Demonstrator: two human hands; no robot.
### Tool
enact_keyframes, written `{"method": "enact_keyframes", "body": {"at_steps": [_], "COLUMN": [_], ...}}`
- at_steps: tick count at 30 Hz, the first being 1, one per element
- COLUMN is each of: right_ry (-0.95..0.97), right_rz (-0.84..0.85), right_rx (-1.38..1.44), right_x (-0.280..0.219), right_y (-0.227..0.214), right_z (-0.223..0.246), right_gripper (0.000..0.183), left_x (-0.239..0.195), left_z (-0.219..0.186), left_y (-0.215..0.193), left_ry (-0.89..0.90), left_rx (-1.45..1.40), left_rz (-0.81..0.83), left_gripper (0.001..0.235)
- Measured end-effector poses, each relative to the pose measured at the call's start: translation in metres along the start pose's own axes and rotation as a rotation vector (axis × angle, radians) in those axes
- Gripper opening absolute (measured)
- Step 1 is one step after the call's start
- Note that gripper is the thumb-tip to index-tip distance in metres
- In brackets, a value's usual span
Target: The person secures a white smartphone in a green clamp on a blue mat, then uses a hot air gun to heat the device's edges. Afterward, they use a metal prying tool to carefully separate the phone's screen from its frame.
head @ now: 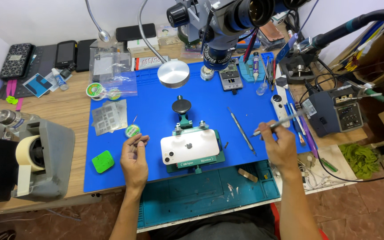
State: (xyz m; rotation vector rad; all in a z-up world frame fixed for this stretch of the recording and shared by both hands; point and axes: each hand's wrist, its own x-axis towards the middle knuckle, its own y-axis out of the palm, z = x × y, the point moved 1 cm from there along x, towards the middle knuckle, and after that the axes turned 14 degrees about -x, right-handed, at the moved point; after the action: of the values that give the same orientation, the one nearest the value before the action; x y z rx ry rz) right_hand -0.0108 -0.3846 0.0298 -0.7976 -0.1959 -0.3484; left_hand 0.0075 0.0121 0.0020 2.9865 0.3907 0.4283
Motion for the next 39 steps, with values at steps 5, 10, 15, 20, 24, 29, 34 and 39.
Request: {"method": "enact_keyframes", "body": {"at_steps": [5, 10, 15, 20, 24, 29, 34, 39], "right_ry": [-0.043, -0.082, -0.086, -0.209, -0.347, -0.438, -0.491, -0.527], "right_rz": [0.286, 0.399, 0.352, 0.131, 0.416, 0.456, 0.317, 0.338], "right_rx": [-0.413, -0.564, -0.508, -0.553, -0.299, -0.396, -0.539, -0.555], "right_x": [0.024, 0.036, 0.018, 0.004, -0.007, -0.001, 0.007, 0.007], "right_y": [-0.020, -0.018, -0.008, 0.021, 0.013, 0.031, 0.032, 0.043], "right_z": [0.018, 0.042, 0.039, 0.014, 0.049, 0.028, 0.020, 0.017], "right_gripper": [0.062, 0.058, 0.050, 0.038, 0.052, 0.054, 0.016, 0.013], "left_x": [-0.001, 0.000, -0.002, 0.000, 0.003, -0.002, 0.000, -0.001], "left_z": [-0.001, -0.003, -0.006, -0.020, -0.048, -0.043, -0.031, -0.028], "left_y": [0.001, 0.002, 0.004, 0.000, -0.013, -0.002, -0.001, -0.001], "left_ry": [-0.024, -0.027, -0.011, -0.003, -0.085, -0.092, -0.038, -0.005], "left_rx": [0.003, 0.017, 0.007, 0.081, 0.375, 0.487, 0.494, 0.474], "left_rz": [0.011, 0.017, 0.024, 0.181, 0.661, 0.713, 0.668, 0.649], "left_gripper": [0.024, 0.025, 0.026, 0.039, 0.091, 0.115, 0.115, 0.111]}}
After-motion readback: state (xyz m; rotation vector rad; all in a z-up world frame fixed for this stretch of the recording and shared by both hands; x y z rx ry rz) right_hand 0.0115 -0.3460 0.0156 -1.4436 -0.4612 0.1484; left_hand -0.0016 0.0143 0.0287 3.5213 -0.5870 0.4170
